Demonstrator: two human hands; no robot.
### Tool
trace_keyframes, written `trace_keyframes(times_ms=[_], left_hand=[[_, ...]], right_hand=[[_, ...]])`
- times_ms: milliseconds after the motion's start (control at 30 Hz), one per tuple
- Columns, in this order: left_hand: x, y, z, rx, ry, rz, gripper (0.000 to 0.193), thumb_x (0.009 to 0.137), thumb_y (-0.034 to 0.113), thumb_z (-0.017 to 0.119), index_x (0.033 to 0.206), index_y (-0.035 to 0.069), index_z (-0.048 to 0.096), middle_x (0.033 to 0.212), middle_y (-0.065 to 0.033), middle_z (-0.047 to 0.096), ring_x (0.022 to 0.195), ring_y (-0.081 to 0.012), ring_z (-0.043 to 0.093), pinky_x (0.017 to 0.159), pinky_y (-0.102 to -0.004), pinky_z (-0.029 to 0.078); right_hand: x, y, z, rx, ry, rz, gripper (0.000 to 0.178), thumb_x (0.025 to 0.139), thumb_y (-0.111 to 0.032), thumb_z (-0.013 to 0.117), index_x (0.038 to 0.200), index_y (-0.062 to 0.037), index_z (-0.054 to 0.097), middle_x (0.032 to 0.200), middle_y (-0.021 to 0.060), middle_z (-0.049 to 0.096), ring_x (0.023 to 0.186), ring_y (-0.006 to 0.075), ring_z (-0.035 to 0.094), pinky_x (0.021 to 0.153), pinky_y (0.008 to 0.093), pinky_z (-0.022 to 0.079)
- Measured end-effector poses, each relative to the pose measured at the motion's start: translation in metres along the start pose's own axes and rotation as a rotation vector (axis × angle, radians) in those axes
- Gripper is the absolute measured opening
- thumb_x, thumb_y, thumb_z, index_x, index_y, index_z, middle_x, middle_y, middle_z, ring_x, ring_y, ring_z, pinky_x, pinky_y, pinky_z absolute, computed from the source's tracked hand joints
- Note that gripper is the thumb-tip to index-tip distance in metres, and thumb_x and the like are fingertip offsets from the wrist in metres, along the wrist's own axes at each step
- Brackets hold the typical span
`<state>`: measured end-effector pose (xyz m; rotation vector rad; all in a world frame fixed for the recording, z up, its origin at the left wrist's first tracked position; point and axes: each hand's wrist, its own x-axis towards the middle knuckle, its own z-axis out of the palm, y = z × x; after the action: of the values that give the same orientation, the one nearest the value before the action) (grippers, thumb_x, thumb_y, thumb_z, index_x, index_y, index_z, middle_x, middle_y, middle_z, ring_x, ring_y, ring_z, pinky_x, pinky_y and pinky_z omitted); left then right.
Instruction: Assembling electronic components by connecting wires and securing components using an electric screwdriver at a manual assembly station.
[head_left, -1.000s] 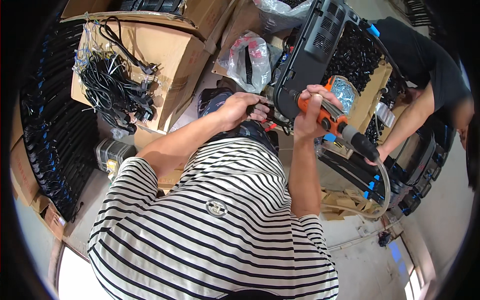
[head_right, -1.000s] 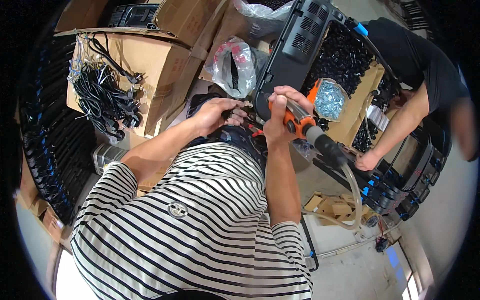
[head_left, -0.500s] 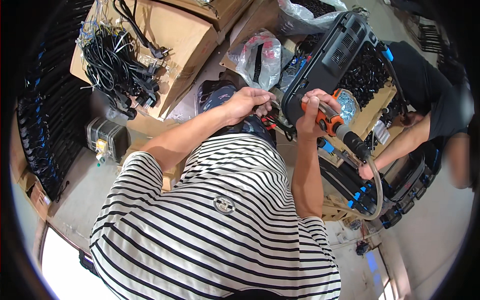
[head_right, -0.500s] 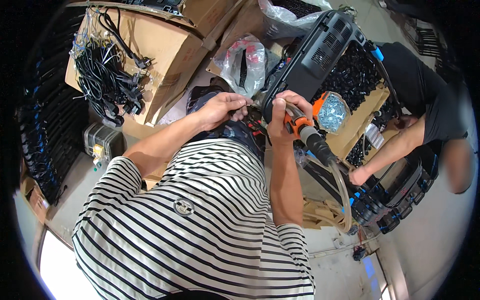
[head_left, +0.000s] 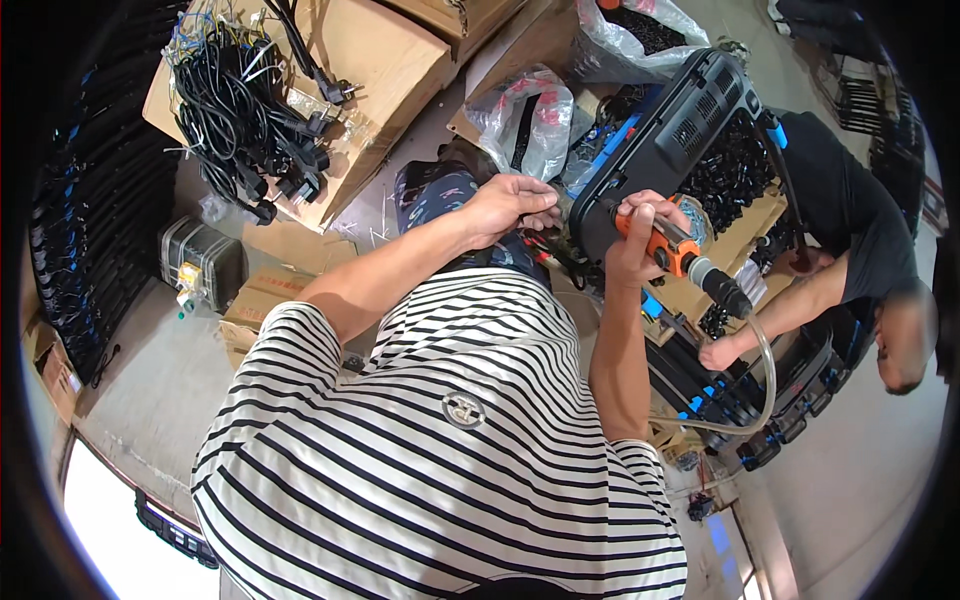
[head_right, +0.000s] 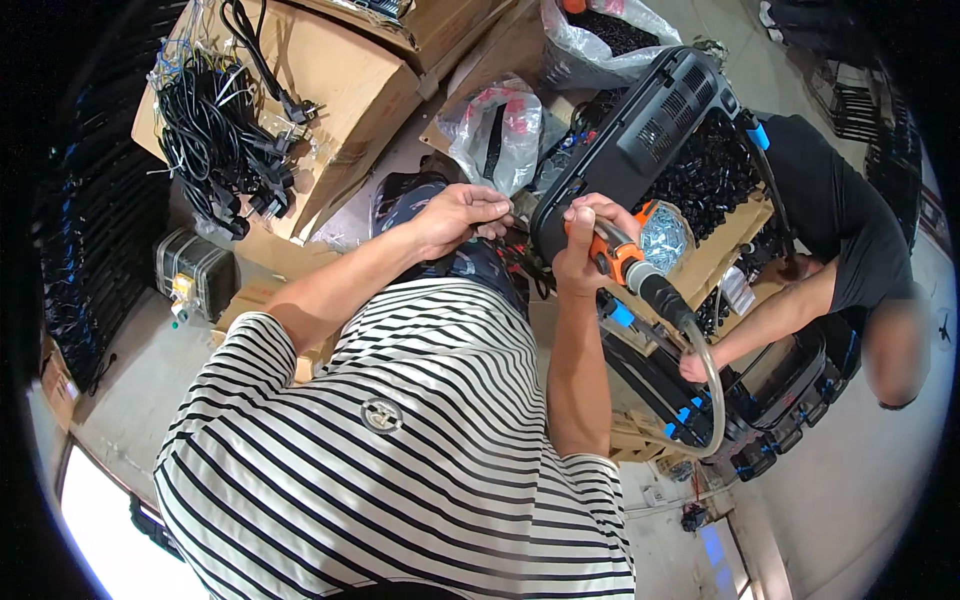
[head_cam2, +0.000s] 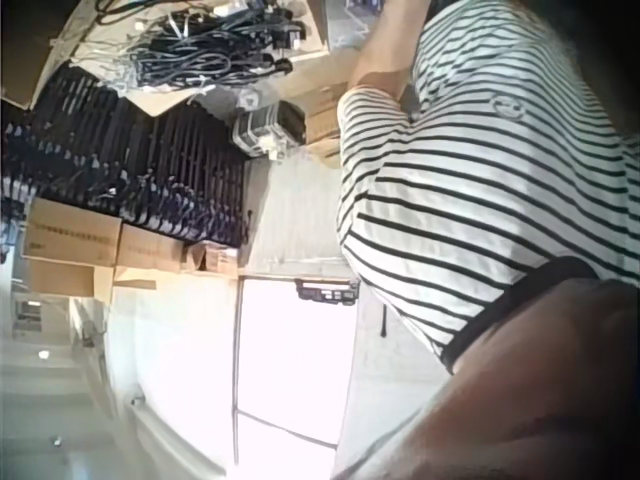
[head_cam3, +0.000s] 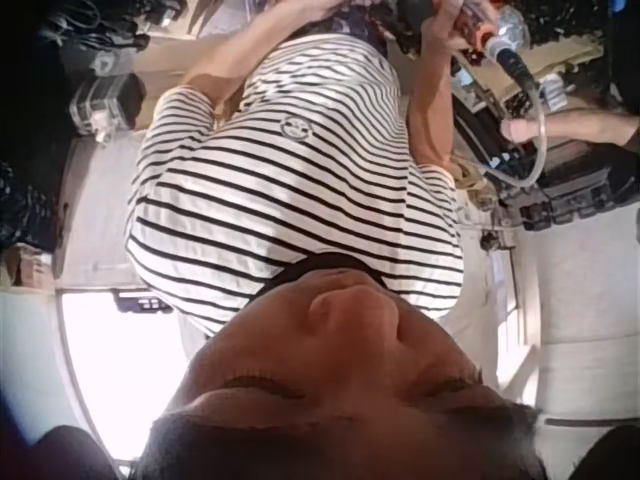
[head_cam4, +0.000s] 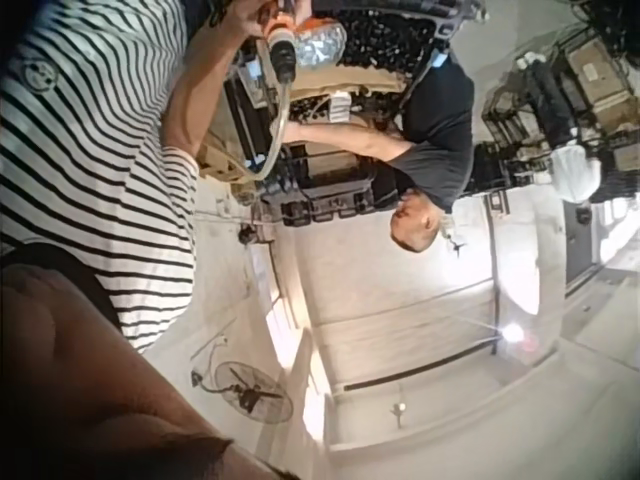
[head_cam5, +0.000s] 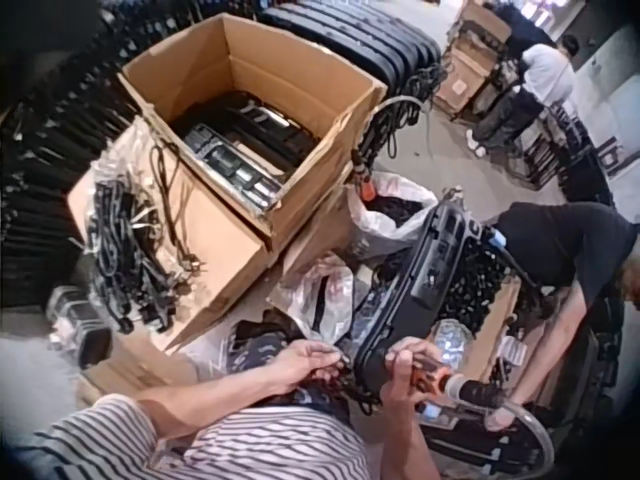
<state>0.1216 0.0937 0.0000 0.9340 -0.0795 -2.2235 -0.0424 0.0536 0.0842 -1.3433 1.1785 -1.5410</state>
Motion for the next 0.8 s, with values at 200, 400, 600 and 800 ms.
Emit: trace_keyframes(times_ms=[200, 400, 600, 800], left_hand=[[0.0, -0.006, 0.003, -0.02, -0.018, 0.022, 0.018, 0.091, 0.01, 0.064, 0.103, -0.004, 0.061, 0.09, -0.0109, 0.067, 0.075, -0.0144, 0.064, 0.065, -0.0224, 0.052], [0.0, -0.003, 0.015, -0.013, -0.021, 0.003, 0.018, 0.091, 0.009, 0.064, 0.104, -0.003, 0.062, 0.09, -0.0108, 0.067, 0.074, -0.0133, 0.064, 0.066, -0.0224, 0.053], [0.014, 0.009, 0.03, -0.04, -0.039, -0.056, 0.018, 0.091, 0.01, 0.064, 0.104, -0.002, 0.063, 0.091, -0.0092, 0.067, 0.075, -0.013, 0.064, 0.069, -0.0231, 0.054], [0.032, 0.038, 0.069, 0.004, -0.116, -0.204, 0.018, 0.09, 0.013, 0.066, 0.104, 0.001, 0.065, 0.092, -0.0059, 0.067, 0.08, -0.0122, 0.063, 0.073, -0.0229, 0.053]], right_hand=[[0.0, 0.002, -0.002, 0.058, 0.033, 0.018, 0.01, 0.087, -0.001, 0.059, 0.09, 0.0012, 0.05, 0.083, 0.0167, 0.06, 0.066, 0.0168, 0.056, 0.065, 0.0313, 0.05], [0.001, 0.002, -0.002, 0.05, 0.029, -0.011, 0.011, 0.085, 0.003, 0.059, 0.094, 0.002, 0.052, 0.086, 0.0178, 0.061, 0.067, 0.0171, 0.056, 0.066, 0.0305, 0.051], [0.009, -0.02, -0.002, 0.039, 0.091, 0.036, 0.009, 0.088, -0.001, 0.058, 0.095, 0.0005, 0.053, 0.088, 0.0184, 0.061, 0.067, 0.0181, 0.056, 0.066, 0.0324, 0.051], [0.03, -0.064, -0.012, 0.184, 0.206, -0.023, 0.012, 0.093, -0.014, 0.053, 0.097, -0.0025, 0.053, 0.091, 0.0178, 0.061, 0.068, 0.0199, 0.055, 0.07, 0.0373, 0.049]])
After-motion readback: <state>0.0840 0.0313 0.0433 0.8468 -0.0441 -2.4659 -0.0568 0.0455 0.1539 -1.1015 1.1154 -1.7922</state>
